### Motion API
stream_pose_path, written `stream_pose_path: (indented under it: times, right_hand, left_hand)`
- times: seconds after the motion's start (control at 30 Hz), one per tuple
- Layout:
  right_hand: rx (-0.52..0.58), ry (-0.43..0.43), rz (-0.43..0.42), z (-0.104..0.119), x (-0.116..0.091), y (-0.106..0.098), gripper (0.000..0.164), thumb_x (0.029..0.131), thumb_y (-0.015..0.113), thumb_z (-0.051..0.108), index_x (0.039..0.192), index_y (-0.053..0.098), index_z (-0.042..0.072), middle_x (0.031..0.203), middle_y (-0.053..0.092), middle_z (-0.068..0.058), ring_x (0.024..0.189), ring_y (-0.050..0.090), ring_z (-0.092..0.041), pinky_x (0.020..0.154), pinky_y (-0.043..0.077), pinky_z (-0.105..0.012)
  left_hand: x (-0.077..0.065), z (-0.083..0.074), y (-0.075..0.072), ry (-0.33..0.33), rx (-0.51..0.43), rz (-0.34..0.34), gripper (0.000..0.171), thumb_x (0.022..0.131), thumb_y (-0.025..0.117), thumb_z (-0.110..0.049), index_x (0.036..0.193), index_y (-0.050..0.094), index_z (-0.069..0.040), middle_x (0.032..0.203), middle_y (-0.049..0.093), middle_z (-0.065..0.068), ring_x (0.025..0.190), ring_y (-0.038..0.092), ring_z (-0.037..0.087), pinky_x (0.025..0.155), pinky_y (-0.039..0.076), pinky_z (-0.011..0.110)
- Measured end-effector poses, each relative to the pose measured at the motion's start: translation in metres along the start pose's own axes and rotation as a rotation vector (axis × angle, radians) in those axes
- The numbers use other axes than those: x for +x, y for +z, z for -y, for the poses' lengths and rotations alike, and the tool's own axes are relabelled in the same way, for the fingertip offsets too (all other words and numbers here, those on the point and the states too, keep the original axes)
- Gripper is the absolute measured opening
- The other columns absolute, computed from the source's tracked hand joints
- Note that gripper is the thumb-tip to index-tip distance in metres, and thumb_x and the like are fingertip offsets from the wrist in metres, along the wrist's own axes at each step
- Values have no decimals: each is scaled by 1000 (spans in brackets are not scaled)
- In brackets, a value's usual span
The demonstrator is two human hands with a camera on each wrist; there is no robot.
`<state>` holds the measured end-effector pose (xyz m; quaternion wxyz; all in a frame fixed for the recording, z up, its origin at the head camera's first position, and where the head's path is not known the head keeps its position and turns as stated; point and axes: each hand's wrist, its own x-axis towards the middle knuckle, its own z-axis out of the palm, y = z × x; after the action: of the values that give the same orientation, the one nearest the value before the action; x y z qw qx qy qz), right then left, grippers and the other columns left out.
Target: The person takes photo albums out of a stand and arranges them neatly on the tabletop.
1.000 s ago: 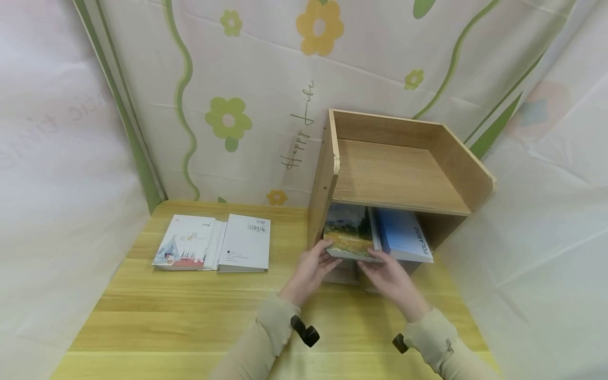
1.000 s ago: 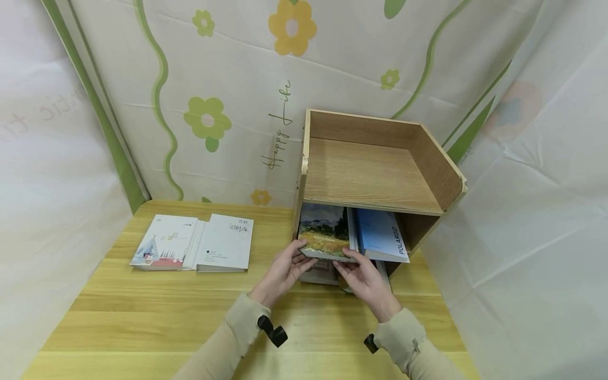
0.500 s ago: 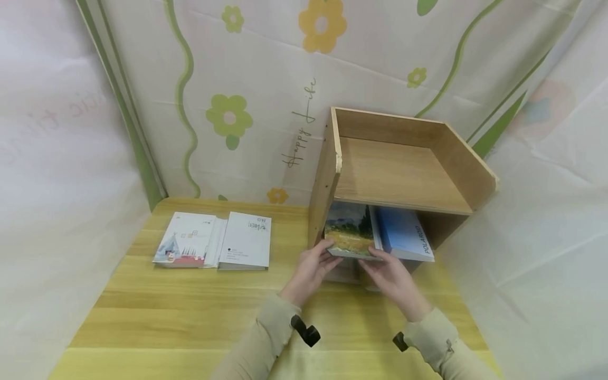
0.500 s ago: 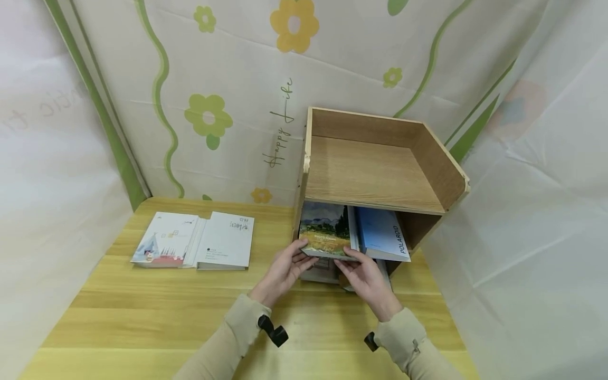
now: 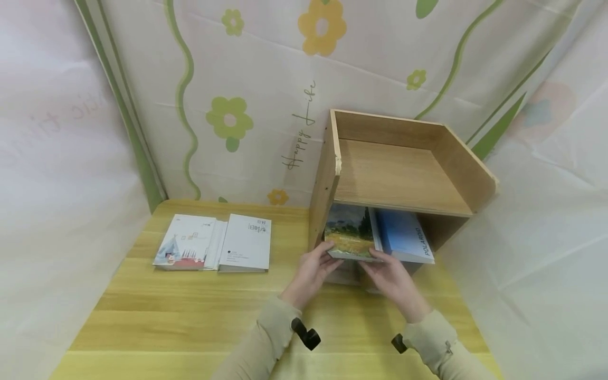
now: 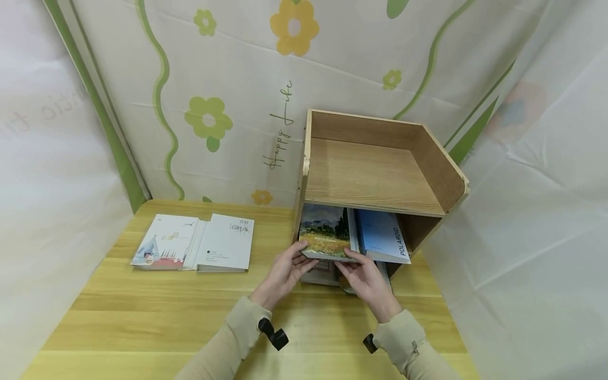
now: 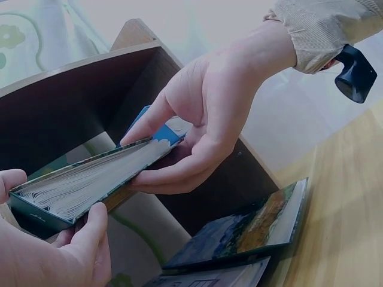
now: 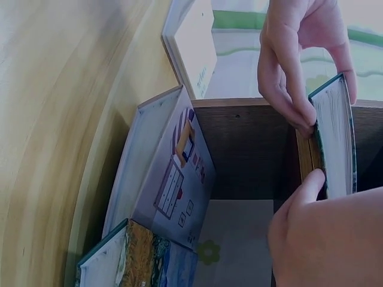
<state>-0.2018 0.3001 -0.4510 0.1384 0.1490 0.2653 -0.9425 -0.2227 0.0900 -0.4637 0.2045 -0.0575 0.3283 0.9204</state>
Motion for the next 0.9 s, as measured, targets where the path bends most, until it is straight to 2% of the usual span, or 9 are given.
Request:
stream_pose_path:
  times: [0.13, 0.27, 0.4, 0.5, 0.6, 0.73, 0.9]
  right_hand:
    - [-12, -3, 0, -1, -2, 0, 67, 104, 43, 3, 157, 1, 12, 152, 16, -10, 142, 26, -25, 108, 37, -33]
    - [-36, -11, 4, -2, -3, -1, 62, 105, 43, 4, 155, 6, 10, 150, 21, -8, 137, 35, -23, 109, 36, -33]
    - [-49, -30, 56, -5, -4, -1, 60, 105, 39, 2, 155, 6, 7, 153, 20, -8, 136, 37, -24, 111, 33, -33]
    - [-25, -43, 87, -8, -4, -2, 60, 105, 36, 1, 156, 5, 7, 156, 16, -9, 138, 34, -26, 112, 33, -34]
    - [7, -47, 73, -10, -4, -2, 60, 105, 38, 1, 156, 6, 7, 156, 18, -8, 137, 37, -27, 111, 34, -36]
    - [14, -63, 19, -12, -5, 0, 51, 104, 40, 0, 151, 20, 4, 150, 29, -10, 130, 46, -26, 110, 36, -37]
    - [9, -95, -10, -14, -9, 1, 35, 103, 41, -2, 138, 37, 0, 141, 42, -11, 126, 50, -25, 110, 36, -37]
  left_hand:
    - [0, 2, -1, 4, 9, 8, 53, 90, 72, -19, 128, 50, 10, 126, 51, 28, 115, 56, 34, 95, 51, 37]
    - [-1, 2, -1, 4, 7, 10, 54, 90, 72, -20, 129, 50, 10, 127, 50, 27, 116, 56, 34, 96, 50, 37]
    - [-3, 2, -1, 1, 5, 9, 56, 89, 73, -21, 131, 50, 9, 129, 50, 27, 118, 55, 34, 96, 50, 36]
    - [-4, 2, -2, 3, 6, 12, 58, 90, 73, -22, 132, 48, 9, 130, 49, 27, 119, 54, 34, 96, 50, 36]
    - [-4, 3, -2, 5, -14, -2, 58, 90, 73, -20, 132, 48, 10, 129, 49, 28, 118, 54, 34, 96, 50, 36]
    - [-6, 5, -2, 9, -34, -22, 56, 89, 73, -18, 130, 49, 11, 127, 50, 28, 115, 56, 34, 94, 51, 37]
    - [-8, 8, -3, 17, -37, -16, 56, 90, 72, -18, 130, 48, 12, 126, 52, 29, 114, 58, 34, 95, 51, 37]
